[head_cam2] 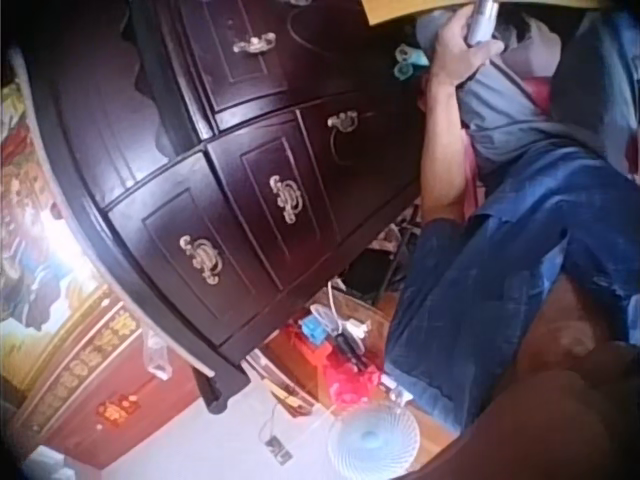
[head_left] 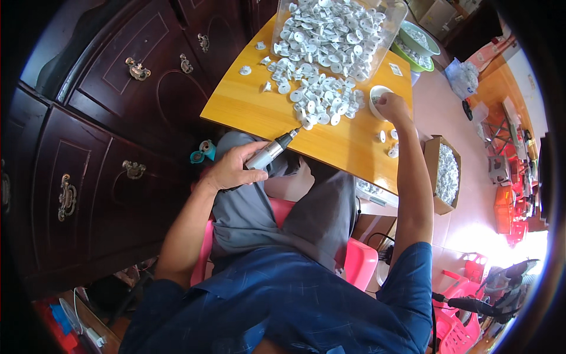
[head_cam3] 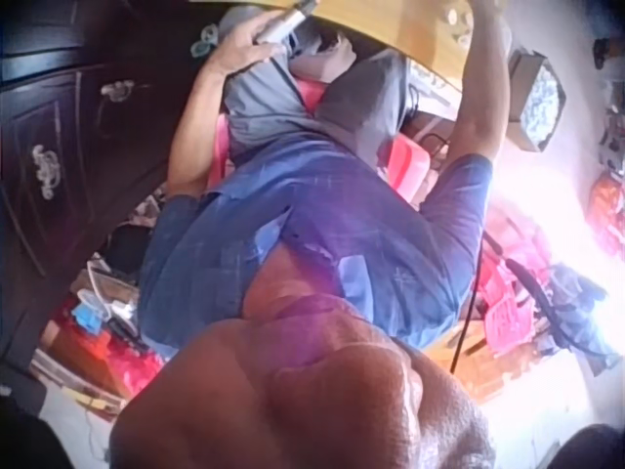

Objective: Assemble small components by inserting metal pins into plastic caps using an electric tool.

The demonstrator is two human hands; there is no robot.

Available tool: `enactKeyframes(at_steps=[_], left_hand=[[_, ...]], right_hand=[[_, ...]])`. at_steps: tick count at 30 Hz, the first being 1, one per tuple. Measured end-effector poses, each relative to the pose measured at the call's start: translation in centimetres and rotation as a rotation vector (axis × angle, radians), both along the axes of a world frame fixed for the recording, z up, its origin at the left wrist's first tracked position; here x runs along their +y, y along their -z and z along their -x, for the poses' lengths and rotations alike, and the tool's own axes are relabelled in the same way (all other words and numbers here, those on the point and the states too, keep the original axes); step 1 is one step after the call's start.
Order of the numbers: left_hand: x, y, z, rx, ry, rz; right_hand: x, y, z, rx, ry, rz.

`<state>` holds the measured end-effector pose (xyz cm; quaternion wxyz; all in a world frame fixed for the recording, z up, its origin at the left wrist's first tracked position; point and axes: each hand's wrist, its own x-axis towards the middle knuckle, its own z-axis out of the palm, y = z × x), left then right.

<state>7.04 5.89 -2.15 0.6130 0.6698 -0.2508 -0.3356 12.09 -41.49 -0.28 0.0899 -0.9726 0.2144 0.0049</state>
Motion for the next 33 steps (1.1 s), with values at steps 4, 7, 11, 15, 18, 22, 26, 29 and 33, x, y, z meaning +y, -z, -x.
enactKeyframes(at_steps=[4,7,11,15,18,22,26,29,33], left_hand=[[-0.4,-0.6,0.2,0.037,-0.015,-0.016],[-0.2,-0.7,0.3,0.017,-0.009,-0.027],[-0.1,-0.6,0.2,0.009,-0.003,-0.025],[-0.5,-0.5,0.4,-0.003,-0.003,0.042],[-0.3,-0.2,0.3,-0.039,0.008,0.074],[0.0,0.3,0.2,-0.064,0.029,0.106],[-0.1,0.5,0.2,-0.085,0.036,0.104],[-0.2,0.2,0.2,-0.087,0.053,0.1],[0.0,0.5,0.2,-0.113,0.064,0.099]], right_hand=[[1.7,-1.1,1.2,-0.064,0.045,-0.05],[1.8,-1.1,1.4,-0.227,0.016,-0.087],[2.8,-1.3,2.1,-0.507,0.02,-0.322],[5.9,-1.3,3.8,-0.6,-0.03,-0.968],[10.2,-0.5,5.2,-0.611,-0.115,-1.217],[15.0,0.1,7.0,-0.476,-0.145,-1.302],[17.8,1.6,7.7,-0.428,-0.09,-1.47],[19.0,3.1,8.0,-0.395,-0.04,-1.616],[19.4,4.2,8.0,-0.338,-0.058,-1.746]])
